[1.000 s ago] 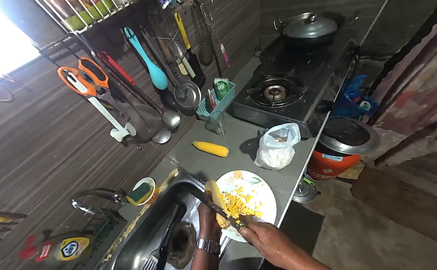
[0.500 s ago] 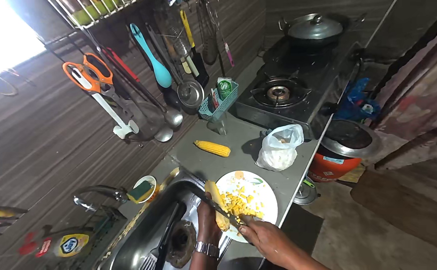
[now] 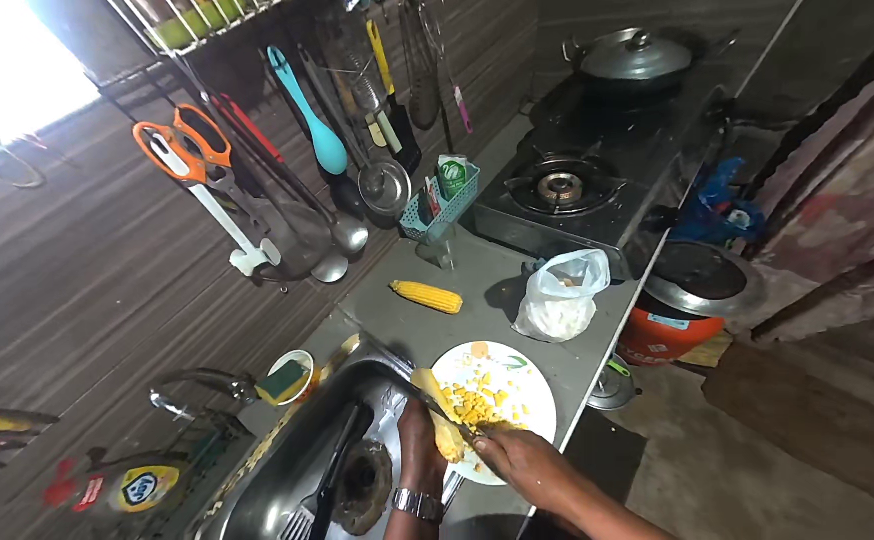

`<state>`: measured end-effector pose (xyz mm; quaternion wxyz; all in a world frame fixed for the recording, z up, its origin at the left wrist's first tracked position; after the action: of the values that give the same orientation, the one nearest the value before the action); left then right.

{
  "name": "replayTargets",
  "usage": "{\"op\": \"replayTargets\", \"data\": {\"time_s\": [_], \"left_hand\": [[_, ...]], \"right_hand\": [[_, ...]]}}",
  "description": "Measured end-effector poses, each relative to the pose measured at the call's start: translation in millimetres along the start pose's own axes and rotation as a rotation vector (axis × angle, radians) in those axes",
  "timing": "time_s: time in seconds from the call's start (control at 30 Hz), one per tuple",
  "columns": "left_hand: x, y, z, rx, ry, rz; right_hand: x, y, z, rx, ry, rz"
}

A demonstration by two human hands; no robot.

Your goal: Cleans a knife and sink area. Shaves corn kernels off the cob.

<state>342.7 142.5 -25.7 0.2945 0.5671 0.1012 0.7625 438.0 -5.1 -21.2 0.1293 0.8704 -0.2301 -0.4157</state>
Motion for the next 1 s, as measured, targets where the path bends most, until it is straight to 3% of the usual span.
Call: {"op": "replayTargets", "data": {"time_s": [0.13, 0.33, 1.0], "left_hand": [[-6, 14, 5, 0.017, -0.029, -0.084], [5, 4, -5, 0.031, -0.076, -0.022], [-5, 40, 0, -0.016, -0.082, -0.160]], "right_hand": [[-4, -10, -6, -0.016, -0.034, 0.018], [2, 0, 0, -0.003, -0.048, 0.013], [-11, -22, -10, -0.025, -0.063, 0.045]]}}
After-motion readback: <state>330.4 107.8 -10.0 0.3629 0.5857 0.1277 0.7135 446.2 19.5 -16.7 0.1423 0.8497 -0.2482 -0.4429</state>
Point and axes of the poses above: each hand's wrist, its own y-axis away from the middle knuckle, its own z-axis out of the palm, x = y × z, the point moved 7 cm from there along -y, towards the middle knuckle
